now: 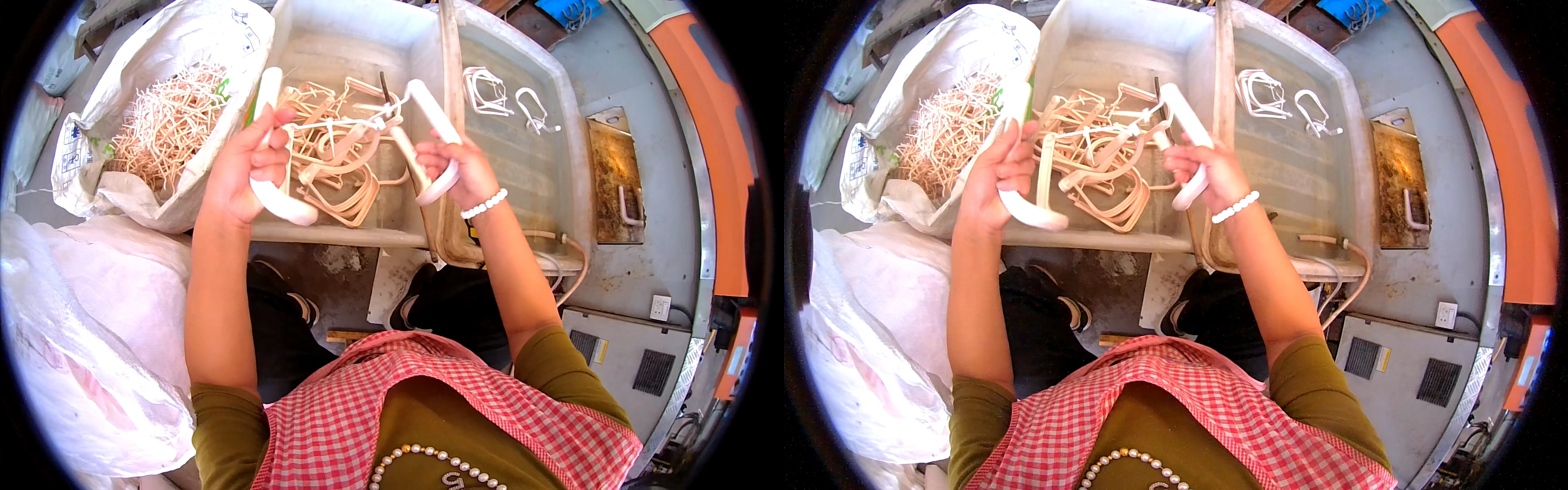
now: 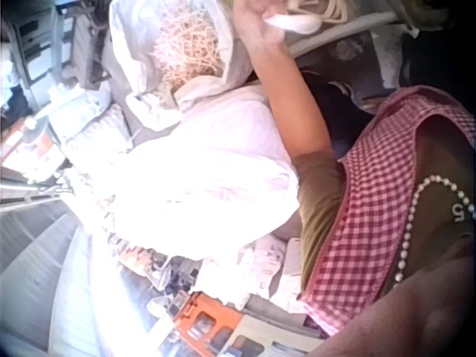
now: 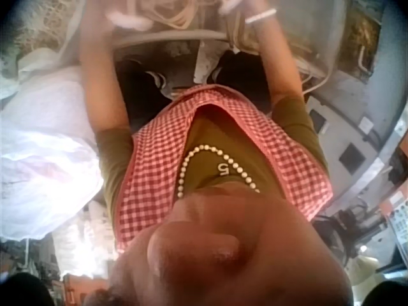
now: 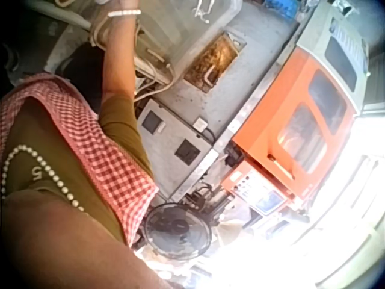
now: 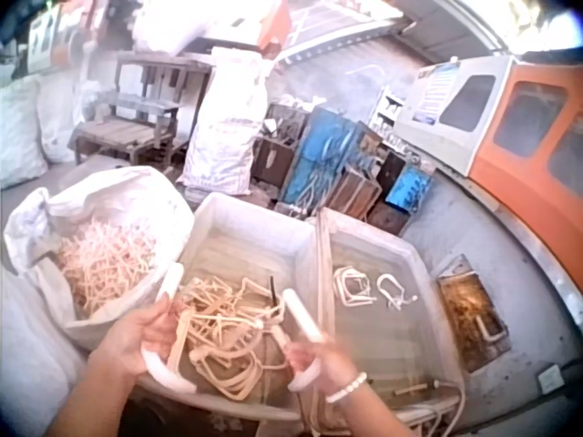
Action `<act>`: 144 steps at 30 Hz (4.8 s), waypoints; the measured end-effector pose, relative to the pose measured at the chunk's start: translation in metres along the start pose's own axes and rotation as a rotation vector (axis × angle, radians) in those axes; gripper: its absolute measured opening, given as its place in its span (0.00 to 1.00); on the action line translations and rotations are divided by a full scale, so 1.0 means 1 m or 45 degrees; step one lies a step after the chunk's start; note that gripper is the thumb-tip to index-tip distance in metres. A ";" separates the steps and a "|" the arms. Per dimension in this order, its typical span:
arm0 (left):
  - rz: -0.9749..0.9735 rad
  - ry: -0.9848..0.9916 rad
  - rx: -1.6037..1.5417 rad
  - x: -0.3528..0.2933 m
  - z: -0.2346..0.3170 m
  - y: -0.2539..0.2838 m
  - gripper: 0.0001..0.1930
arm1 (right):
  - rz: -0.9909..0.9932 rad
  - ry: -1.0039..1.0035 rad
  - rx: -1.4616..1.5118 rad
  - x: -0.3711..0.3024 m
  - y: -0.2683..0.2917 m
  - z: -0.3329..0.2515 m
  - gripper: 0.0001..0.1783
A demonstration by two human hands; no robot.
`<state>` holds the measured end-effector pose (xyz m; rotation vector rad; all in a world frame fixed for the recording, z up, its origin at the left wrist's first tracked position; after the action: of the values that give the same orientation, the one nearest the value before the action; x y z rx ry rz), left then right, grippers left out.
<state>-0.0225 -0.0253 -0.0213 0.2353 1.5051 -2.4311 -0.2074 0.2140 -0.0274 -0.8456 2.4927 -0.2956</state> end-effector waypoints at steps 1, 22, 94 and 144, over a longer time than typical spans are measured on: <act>0.064 -0.024 0.370 -0.003 0.002 -0.001 0.14 | -0.004 0.074 0.065 0.002 0.006 -0.006 0.17; -0.640 -0.182 0.664 -0.037 0.018 -0.017 0.20 | -0.347 -0.044 -0.685 0.023 0.044 0.034 0.20; 0.074 -0.159 0.572 0.032 -0.090 -0.037 0.20 | -0.030 0.403 -0.454 -0.044 -0.069 0.041 0.22; 0.252 -0.018 0.753 0.036 -0.100 -0.008 0.11 | -0.564 1.773 -1.535 -0.112 -0.125 0.012 0.05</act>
<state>-0.0597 0.0628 -0.0689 0.4541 0.6788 -2.6333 -0.0604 0.1845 0.0480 -2.2413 3.6459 0.9566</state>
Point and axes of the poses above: each hand's wrist, its own x-axis towards the middle knuckle, its own y-axis out of the back of the hand, z = x × y, the point moved 3 cm from there along x, towards the middle knuckle, and after that the axes turned 6 degrees about x, right-handed, at the moved point
